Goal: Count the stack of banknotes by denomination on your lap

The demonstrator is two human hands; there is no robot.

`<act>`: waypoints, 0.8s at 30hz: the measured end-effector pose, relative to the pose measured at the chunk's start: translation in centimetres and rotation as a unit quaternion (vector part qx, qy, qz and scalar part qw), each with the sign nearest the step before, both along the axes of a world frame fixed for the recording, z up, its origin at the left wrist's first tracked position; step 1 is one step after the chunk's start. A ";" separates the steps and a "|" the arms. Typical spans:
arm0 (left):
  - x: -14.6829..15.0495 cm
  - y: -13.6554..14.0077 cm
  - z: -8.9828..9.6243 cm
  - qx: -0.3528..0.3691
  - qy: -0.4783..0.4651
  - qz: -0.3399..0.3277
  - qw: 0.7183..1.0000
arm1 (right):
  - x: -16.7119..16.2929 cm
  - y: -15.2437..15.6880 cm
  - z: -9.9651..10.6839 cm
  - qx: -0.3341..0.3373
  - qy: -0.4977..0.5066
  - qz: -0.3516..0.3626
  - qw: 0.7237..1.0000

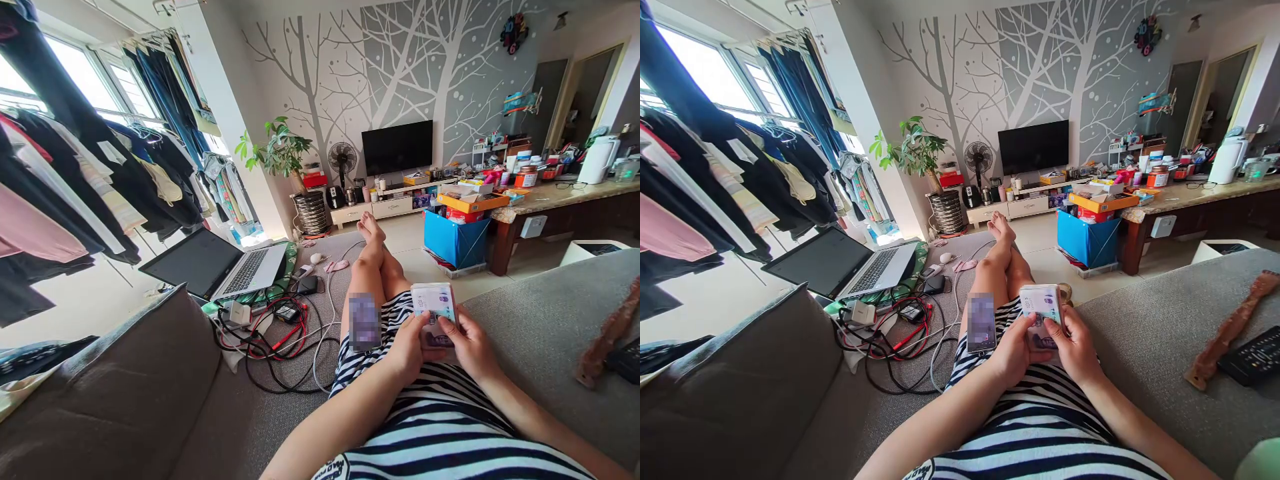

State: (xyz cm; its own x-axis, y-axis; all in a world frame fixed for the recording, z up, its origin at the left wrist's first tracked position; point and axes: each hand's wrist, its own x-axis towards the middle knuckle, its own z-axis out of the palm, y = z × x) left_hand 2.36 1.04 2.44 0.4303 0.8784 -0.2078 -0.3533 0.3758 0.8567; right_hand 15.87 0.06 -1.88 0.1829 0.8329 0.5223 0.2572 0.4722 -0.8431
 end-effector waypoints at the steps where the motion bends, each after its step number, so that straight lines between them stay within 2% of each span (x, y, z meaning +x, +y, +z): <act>1: 0.0 0.1 -0.2 -0.002 0.007 0.003 1.000 | 0.1 0.2 -0.1 -0.001 0.002 0.003 1.000; 6: 0.1 0.1 -0.6 -0.003 0.021 0.036 0.999 | 0.7 1.2 -0.4 -0.032 0.100 0.053 0.993; 9: 0.1 -0.2 -0.6 0.003 0.016 0.034 0.999 | 0.8 1.3 -0.5 -0.042 0.155 0.061 0.985; 18: -0.2 -0.9 -0.1 -0.002 -0.015 0.026 1.000 | -0.5 -0.5 0.2 -0.027 0.153 -0.004 0.988; 24: -0.5 -0.7 0.1 0.068 0.020 0.032 0.997 | -0.7 -0.8 0.7 -0.022 0.168 0.067 0.983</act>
State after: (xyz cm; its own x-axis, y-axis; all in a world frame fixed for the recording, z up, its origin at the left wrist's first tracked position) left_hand 1.88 0.29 2.50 0.3653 0.9254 -0.1005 -0.3370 0.2321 0.9124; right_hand 15.19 -0.74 -1.22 0.2261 0.8816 0.4143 -0.1020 0.4444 -0.8900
